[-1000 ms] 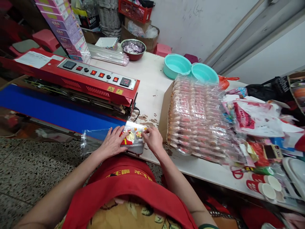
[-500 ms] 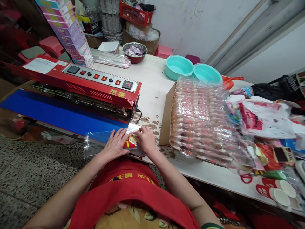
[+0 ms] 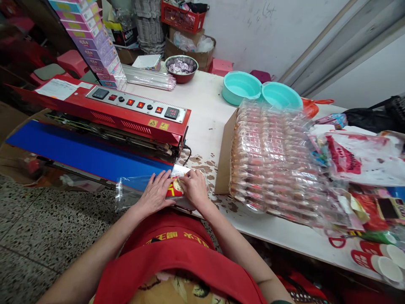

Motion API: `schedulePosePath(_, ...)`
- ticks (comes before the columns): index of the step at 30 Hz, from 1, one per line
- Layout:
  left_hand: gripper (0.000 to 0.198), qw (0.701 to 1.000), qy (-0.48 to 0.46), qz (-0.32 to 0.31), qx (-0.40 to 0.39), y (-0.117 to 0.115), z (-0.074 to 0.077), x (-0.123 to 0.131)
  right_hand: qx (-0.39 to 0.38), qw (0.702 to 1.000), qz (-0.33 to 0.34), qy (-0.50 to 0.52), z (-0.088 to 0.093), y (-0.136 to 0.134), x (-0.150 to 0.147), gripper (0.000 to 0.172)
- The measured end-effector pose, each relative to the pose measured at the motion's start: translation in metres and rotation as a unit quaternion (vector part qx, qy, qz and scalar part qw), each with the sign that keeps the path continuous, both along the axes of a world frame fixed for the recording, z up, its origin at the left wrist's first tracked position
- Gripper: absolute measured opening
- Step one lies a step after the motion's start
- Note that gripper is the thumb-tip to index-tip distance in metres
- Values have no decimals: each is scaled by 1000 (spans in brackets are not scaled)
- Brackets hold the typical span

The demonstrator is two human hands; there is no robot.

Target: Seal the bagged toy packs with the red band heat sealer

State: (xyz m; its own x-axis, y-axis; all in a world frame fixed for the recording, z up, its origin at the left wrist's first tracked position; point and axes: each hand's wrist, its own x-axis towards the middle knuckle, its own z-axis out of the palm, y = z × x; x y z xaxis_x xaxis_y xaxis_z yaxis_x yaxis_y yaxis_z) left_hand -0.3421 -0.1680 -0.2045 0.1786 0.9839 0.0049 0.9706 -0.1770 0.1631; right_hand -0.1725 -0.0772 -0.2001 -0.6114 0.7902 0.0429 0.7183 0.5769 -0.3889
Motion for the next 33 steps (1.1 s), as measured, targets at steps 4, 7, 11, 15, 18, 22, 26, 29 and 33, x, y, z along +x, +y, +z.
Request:
schedulePosePath(4, 71, 1000, -5, -4, -8, 2, 2, -1, -17, 999, 1, 36, -3, 5, -1, 20)
schedulePosePath(7, 73, 1000, -3, -1, -19, 3, 4, -1, -5, 999, 12, 43, -3, 5, -6, 16)
schedulePosePath(11, 71, 1000, -4, -3, -19, 3, 5, -1, -9, 997, 3, 71, 2, 5, 5, 14)
schedulePosePath(15, 69, 1000, 0, 2, -13, 2, 2, -2, -13, 990, -91, 111, 4, 9, 51, 15)
schedulePosePath(18, 71, 1000, -1, 0, -7, 2, -2, -4, 12, 983, -162, 83, 1, 11, 79, 18)
schedulePosePath(22, 71, 1000, -3, -1, -3, 3, -4, -5, 26, 982, -188, 22, -6, 11, 75, 20)
schedulePosePath(26, 72, 1000, -3, 1, -3, 3, -2, -4, 12, 981, -192, -15, -6, 10, 55, 23)
schedulePosePath(29, 71, 1000, -2, 0, -5, 3, 0, -2, -15, 981, -193, -16, -4, 8, 52, 23)
schedulePosePath(33, 69, 1000, -6, 4, -2, 2, -2, -2, -66, 985, -158, 21, -2, 10, 62, 25)
